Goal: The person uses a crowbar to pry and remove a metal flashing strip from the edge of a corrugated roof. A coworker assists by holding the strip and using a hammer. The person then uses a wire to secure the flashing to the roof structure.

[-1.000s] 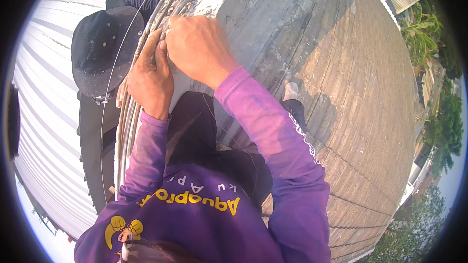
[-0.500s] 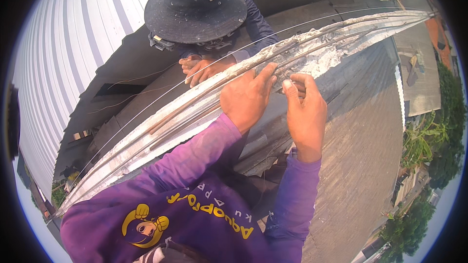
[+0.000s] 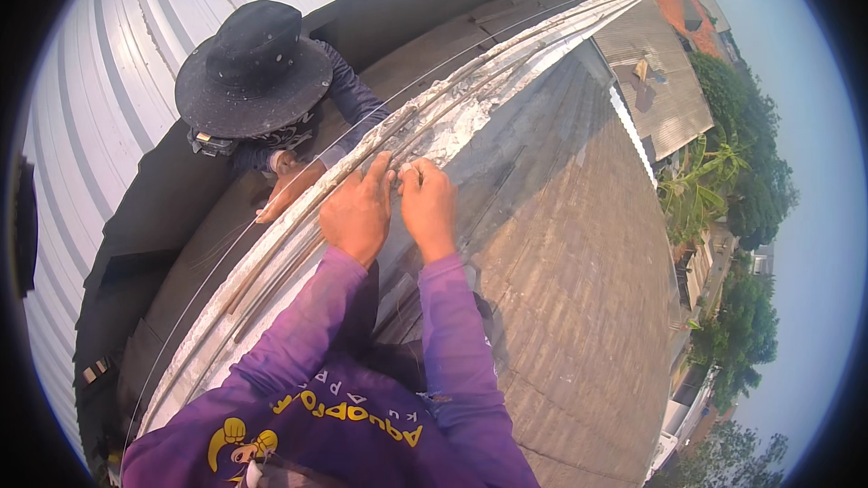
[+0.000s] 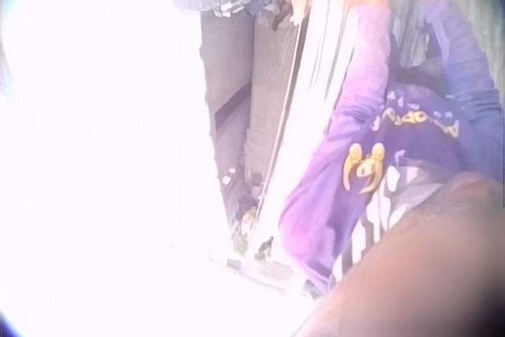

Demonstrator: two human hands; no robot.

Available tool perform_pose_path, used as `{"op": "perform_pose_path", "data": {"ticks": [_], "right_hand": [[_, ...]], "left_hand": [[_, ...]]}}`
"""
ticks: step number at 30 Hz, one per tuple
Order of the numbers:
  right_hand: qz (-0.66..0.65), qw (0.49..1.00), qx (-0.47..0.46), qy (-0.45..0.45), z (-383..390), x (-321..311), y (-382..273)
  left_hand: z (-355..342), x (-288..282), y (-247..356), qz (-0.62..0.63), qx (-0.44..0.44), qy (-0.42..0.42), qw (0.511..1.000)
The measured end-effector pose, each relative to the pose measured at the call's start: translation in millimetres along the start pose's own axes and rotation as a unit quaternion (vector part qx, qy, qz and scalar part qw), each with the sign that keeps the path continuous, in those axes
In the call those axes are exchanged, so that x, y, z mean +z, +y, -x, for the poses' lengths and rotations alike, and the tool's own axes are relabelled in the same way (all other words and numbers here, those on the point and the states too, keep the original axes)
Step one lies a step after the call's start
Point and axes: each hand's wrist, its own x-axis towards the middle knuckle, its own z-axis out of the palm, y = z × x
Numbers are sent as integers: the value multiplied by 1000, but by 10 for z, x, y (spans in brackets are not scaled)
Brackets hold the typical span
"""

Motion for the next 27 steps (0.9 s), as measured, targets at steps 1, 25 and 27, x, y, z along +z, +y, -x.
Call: {"op": "perform_pose_path", "data": {"ticks": [1, 25, 27], "right_hand": [[-12, 1000, 0, -17, -33, 18, 10], [-327, 920, 216, -12, 963, -360, 184], [-299, 926, 228, 5, 1025, -411, 213]], "left_hand": [[-6, -3, -32, -4, 2, 9, 1000], [107, 23, -42, 123, -30, -28, 992], [120, 39, -2, 124, -22, -32, 992]]}}
